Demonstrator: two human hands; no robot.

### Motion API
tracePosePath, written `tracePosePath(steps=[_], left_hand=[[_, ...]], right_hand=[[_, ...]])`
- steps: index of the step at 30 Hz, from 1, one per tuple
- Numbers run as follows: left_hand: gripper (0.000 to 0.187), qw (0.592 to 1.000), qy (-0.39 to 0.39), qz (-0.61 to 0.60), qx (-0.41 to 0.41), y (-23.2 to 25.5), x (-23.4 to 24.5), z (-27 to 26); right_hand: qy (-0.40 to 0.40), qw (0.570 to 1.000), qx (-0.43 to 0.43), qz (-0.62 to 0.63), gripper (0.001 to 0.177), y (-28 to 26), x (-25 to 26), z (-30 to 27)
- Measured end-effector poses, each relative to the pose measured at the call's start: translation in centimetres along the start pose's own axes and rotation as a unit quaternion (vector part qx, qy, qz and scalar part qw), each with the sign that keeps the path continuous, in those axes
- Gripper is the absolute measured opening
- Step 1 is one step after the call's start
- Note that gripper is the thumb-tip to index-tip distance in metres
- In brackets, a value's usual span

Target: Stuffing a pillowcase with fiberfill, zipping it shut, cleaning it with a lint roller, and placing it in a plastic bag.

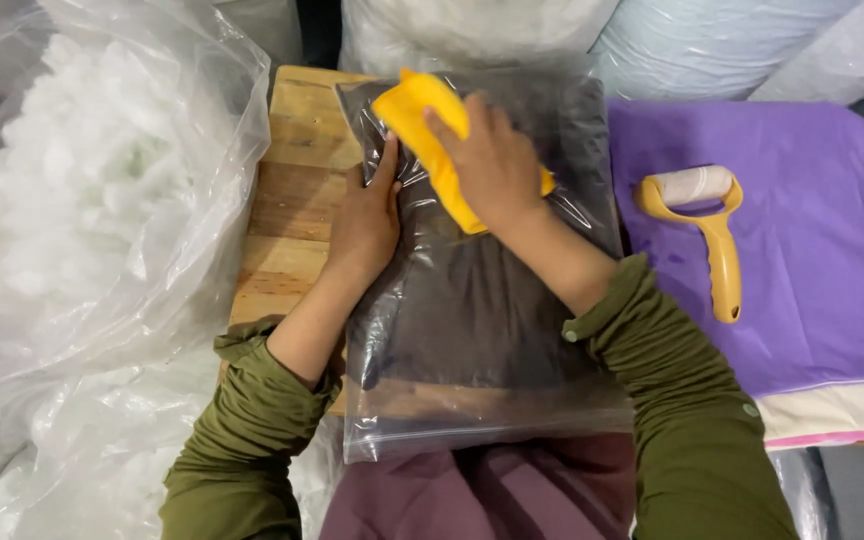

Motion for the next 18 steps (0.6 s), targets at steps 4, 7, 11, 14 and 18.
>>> tracePosePath(steps=[4, 7, 11, 14, 18], left_hand=[[0.057, 1.0, -0.013, -0.017, 0.004, 0.6, 0.9, -0.3], [0.058, 1.0, 0.005, -0.012, -0.026, 0.4, 1.1, -0.4], [0.055, 0.996, 0.031, 0.08, -0.029, 0.9, 3.7, -1.3], [0.056, 0.98, 0.114, 0.15, -0.057, 2.9, 4.6, -2.5], [0.072, 0.984, 0.065, 0.157, -0.056, 2.9, 0.0, -2.9]], right_hand=[[-0.065, 0.983, -0.162, -0.051, 0.055, 8.9, 0.1, -2.4], [-0.093, 0.855, -0.475, 0.185, 0.051, 15.0, -1.2, -6.5], [-0.088, 0.955, -0.278, -0.054, 0.032, 15.9, 3.1, -8.9], [0.018, 0.974, -0.216, 0.057, 0.046, 11.2, 8.2, -8.5], [0.035, 0.973, -0.082, 0.212, 0.053, -0.1, 7.5, -8.9]])
Point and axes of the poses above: each hand's wrist, its own z-axis towards the middle knuckle, its own x-axis out of the back of the hand, y = z × x, the point moved 4 cm from there along z, towards the middle knuckle, and after that the axes turned 8 degrees about -x, right-handed, at the moved point
